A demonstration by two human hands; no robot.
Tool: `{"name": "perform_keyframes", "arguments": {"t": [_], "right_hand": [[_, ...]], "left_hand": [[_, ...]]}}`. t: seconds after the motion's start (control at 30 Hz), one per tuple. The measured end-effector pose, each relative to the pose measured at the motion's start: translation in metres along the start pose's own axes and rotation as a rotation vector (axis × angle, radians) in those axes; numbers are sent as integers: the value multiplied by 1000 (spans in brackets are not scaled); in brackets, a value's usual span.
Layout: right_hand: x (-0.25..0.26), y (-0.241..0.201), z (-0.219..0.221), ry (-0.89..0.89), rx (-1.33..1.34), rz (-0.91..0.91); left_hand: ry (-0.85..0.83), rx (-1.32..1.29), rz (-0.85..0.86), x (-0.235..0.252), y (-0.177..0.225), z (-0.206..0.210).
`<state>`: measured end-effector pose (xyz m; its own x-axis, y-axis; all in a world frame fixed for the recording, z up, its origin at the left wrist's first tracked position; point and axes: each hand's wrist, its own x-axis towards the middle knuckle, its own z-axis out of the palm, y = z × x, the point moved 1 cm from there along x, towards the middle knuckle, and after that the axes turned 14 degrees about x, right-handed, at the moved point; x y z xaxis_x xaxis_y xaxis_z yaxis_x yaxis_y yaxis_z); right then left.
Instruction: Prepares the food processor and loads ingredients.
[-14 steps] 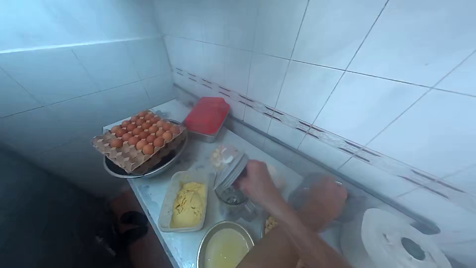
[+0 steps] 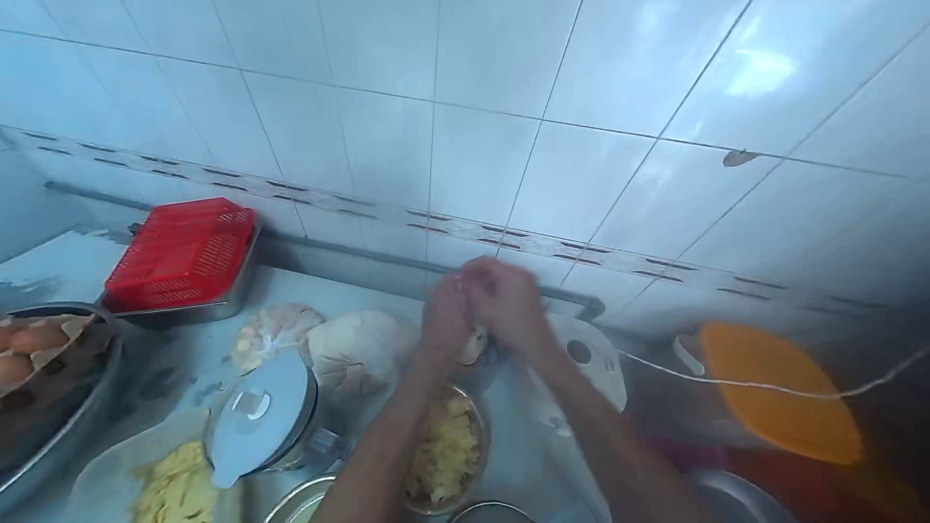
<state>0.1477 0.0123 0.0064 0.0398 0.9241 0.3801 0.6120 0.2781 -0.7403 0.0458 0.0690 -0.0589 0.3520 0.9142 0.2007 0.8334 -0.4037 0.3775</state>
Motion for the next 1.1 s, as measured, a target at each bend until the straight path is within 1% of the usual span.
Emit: {"name": "perform_keyframes", "arguments": {"t": [0.03, 0.07, 0.1, 0.13, 0.17, 0.2, 0.23, 0.3, 0.37, 0.43, 0.5, 0.57, 0.63, 0.7, 0.77, 0.83, 0.9, 1.0, 1.1], "right_hand": [[15, 34, -19, 57, -90, 75], [27, 70, -33, 50, -163, 169], [36, 105, -44, -14, -208, 255], [39, 139, -50, -129, -232, 320], [40, 168, -51, -277, -260, 346], [40, 188, -47, -424, -282, 338], [38, 198, -41, -537, -264, 307], [35, 210, -26, -633, -205, 235], [39, 220, -13, -622, -212, 126], [43, 221, -9, -569, -174, 47], [51, 208, -11, -506, -147, 10], [58, 179, -20, -420, -152, -60], [63, 140, -42, -325, -185, -170], [64, 97, -78, -224, -227, -302], [59, 52, -126, -145, -273, -426], [42, 6, -177, -75, -399, -530], [16, -41, -223, 9, -566, -617], [-37, -98, -276, 112, -788, -655], [-96, -127, -316, 153, -958, -607]], "left_hand": [[134, 49, 29, 3, -6, -3], [247, 83, 33, 7, -13, -7], [330, 103, 12, 8, -18, -17], [410, 101, -17, 7, -21, -29], [468, 76, -51, 4, -24, -42], [495, 39, -83, -1, -28, -55], [493, -4, -101, -7, -33, -65], [518, -85, -138, -15, -43, -73], [533, -177, -170, -18, -53, -77], [475, -324, -135, -26, -63, -81], [296, -512, -84, -35, -71, -79], [100, -638, -51, -40, -72, -70], [8, -701, -28, -39, -66, -63], [38, -807, -15, -40, -57, -70], [135, -979, -58, -43, -43, -93], [208, -1148, -126, -49, -33, -116], [245, -1241, -127, -55, -22, -134], [192, -1326, -24, -65, 1, -144], [62, -1377, 85, -73, 25, -135]]}}
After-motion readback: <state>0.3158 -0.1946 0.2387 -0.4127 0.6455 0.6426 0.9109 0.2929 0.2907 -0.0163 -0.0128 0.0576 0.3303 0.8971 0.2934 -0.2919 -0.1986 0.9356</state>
